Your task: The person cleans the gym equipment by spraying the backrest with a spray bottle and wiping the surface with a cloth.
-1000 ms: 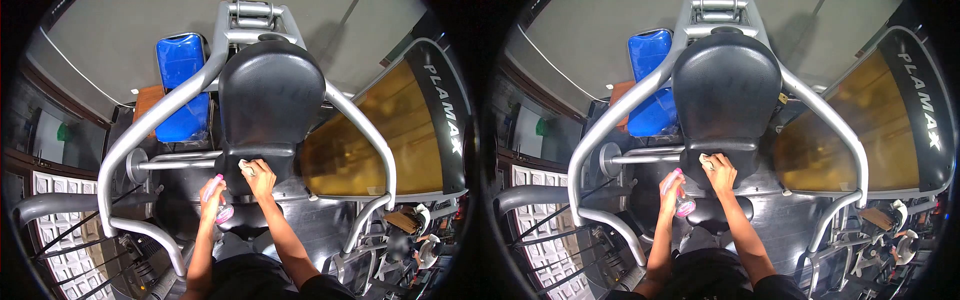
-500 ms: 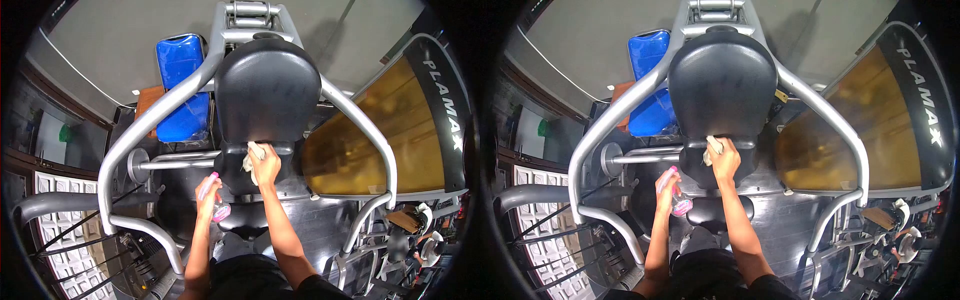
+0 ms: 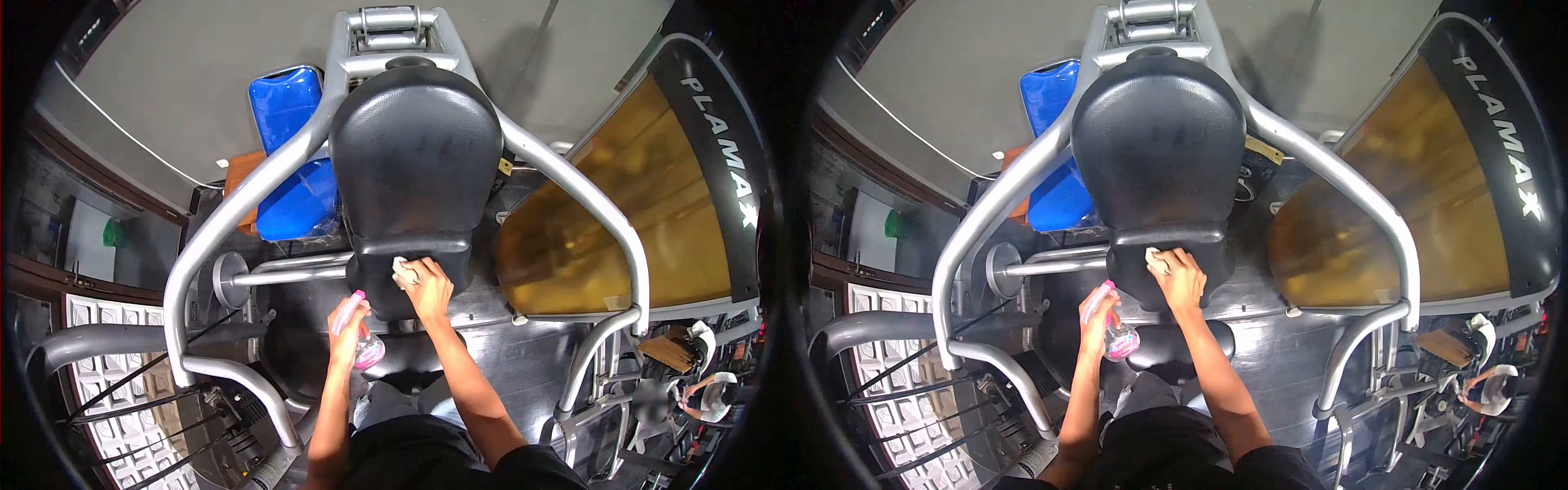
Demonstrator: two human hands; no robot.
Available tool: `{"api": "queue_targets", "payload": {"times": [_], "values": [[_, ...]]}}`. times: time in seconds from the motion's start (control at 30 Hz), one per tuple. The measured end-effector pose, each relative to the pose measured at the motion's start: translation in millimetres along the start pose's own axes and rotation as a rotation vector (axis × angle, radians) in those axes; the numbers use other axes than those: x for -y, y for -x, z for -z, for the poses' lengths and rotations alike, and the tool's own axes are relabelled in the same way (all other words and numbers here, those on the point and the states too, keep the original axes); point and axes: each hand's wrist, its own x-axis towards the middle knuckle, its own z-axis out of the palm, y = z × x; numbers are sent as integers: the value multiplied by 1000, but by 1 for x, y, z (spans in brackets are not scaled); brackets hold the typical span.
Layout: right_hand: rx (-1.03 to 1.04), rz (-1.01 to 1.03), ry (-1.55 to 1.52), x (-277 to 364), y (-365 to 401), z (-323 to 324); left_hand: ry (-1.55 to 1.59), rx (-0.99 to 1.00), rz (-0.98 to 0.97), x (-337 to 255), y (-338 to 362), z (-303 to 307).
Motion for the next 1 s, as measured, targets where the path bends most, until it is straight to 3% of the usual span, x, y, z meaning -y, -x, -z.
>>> {"api": "queue_targets", "payload": {"times": [0.17, 0.27, 0.33, 0.47, 0.6, 0.77, 0.83, 1.0], "values": [[-102, -150, -111, -7, -7, 10, 27, -11, 1, 0, 3, 0], [-162, -131, -127, 0, -36, 18, 5, -36, 4, 0, 6, 0], [-97, -138, -74, 5, -48, 20, 0, -44, 2, -1, 7, -1], [-55, 62, -42, 1, -41, 16, -17, -53, -26, 1, 11, -5], [37, 77, 6, -5, -17, 11, 9, -58, -26, 6, 12, -13], [65, -12, -25, -36, 6, 13, 12, -67, -25, 1, 13, -27], [2, -111, -112, -29, -2, 21, -18, -52, -35, 0, 15, -32], [-24, -111, -163, -17, -26, 25, -48, -40, -29, 1, 17, -38]]}}
